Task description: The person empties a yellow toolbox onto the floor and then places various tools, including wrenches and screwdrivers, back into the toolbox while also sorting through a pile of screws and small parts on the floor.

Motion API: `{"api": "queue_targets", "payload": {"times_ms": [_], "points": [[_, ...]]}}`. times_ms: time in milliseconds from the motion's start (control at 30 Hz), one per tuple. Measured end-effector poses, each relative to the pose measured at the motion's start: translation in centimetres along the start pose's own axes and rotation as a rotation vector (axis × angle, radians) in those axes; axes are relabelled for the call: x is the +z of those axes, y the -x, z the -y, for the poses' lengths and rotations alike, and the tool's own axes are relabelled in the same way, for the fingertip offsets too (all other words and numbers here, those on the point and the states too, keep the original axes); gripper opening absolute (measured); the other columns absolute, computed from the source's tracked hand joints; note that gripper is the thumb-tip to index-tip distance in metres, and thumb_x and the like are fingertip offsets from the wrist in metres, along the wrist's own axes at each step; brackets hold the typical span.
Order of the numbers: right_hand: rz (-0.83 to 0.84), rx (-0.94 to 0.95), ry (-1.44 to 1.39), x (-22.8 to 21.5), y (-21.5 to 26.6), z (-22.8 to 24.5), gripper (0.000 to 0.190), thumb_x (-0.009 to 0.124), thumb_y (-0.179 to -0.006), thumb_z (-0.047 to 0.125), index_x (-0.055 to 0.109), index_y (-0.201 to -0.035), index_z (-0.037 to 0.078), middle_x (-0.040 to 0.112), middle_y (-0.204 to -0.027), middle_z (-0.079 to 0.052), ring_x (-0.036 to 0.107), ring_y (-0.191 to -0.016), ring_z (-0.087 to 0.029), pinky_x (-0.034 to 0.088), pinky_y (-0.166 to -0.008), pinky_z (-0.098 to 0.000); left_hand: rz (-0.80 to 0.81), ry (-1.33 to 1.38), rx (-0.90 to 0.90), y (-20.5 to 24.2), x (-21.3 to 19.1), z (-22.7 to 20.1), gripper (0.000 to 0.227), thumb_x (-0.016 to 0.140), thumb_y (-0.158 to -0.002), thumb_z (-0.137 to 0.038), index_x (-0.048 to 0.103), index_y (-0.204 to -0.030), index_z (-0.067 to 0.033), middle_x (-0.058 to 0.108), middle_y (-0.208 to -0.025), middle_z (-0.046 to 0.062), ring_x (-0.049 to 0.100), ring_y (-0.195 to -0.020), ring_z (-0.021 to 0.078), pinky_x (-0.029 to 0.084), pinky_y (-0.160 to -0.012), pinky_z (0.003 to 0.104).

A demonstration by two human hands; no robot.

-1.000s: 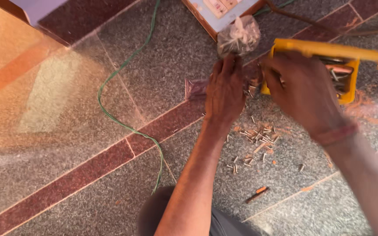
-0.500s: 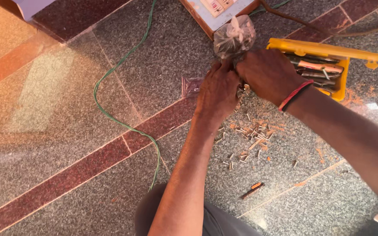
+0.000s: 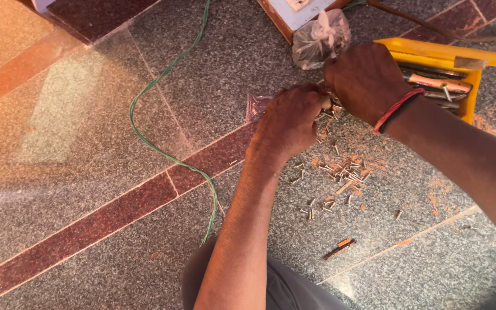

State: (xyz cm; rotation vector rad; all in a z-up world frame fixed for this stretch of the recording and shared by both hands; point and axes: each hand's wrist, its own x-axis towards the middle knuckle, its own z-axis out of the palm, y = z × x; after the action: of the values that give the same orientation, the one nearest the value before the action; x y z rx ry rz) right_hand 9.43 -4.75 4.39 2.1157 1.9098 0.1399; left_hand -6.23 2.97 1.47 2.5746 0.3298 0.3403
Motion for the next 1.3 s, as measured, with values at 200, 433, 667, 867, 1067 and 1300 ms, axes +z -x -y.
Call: {"api": "queue_targets", "payload": {"times_ms": [200,433,667,867,1067,1300], "points": [[0.003,-0.083,0.014,0.0,1.0,2.0,0.01,0.067,-0.087,0.005,0.074,-0.085,0.012,0.073,-0.076,-0.012,0.074,-0.075,-0.027,0.058,-0.064,-0.0414,0.037,-0.092,-0.266,0.6,-1.1,2.0,0.04,0.065,-0.072,0.016,0.077,-0.097,-0.0127,0.072,-0.108,0.009,0.068,-0.103,0.024,0.056,-0.095,0.04],[0.028,-0.002,-0.174,-1.8,4.8,3.3,0.041,0.073,-0.077,0.021,0.069,-0.115,0.009,0.071,-0.103,-0.013,0.074,-0.077,-0.031,0.06,-0.058,-0.0429,-0.295,-0.134,-0.235,2.2,-2.8,2.5,0.03,0.063,-0.081,0.011,0.072,-0.107,-0.0014,0.069,-0.105,0.016,0.067,-0.102,0.032,0.057,-0.082,0.046],[-0.384,-0.115,-0.343,-0.4,6.4,5.6,0.024,0.067,-0.09,0.017,0.066,-0.111,0.005,0.061,-0.103,-0.014,0.067,-0.097,-0.032,0.058,-0.082,-0.0428,-0.27,-0.217,-0.324,5.1,-1.7,-1.5,0.062,0.064,-0.07,0.007,0.059,-0.131,0.0006,0.055,-0.13,0.02,0.055,-0.123,0.0387,0.04,-0.097,0.068],[-0.28,-0.176,-0.349,0.4,10.6,6.4,0.026,0.064,-0.089,0.008,0.065,-0.114,0.002,0.064,-0.108,-0.015,0.069,-0.101,-0.03,0.06,-0.09,-0.0392,-0.124,-0.167,-0.313,6.4,0.5,-2.6,0.068,0.066,-0.071,0.014,0.047,-0.136,0.0149,0.047,-0.14,0.03,0.05,-0.13,0.0479,0.053,-0.103,0.048],[-0.27,-0.181,-0.543,0.1,15.8,6.2,0.043,0.067,-0.085,0.008,0.064,-0.127,0.003,0.068,-0.124,-0.017,0.069,-0.113,-0.031,0.058,-0.098,-0.0386,0.114,-0.137,-0.294,8.8,0.8,-8.0,0.061,0.075,-0.077,0.004,0.053,-0.134,0.0067,0.051,-0.138,0.024,0.055,-0.129,0.0388,0.056,-0.104,0.045],[-0.016,0.177,-0.752,-0.6,19.7,3.2,0.088,0.083,-0.072,0.042,0.053,-0.145,0.002,0.06,-0.125,-0.022,0.064,-0.111,-0.037,0.056,-0.095,-0.0403,0.29,-0.025,-0.657,9.3,-3.0,-9.5,0.122,0.1,-0.059,-0.024,0.028,-0.155,-0.0007,0.028,-0.154,0.03,0.039,-0.138,0.0456,0.054,-0.096,0.046]]}}
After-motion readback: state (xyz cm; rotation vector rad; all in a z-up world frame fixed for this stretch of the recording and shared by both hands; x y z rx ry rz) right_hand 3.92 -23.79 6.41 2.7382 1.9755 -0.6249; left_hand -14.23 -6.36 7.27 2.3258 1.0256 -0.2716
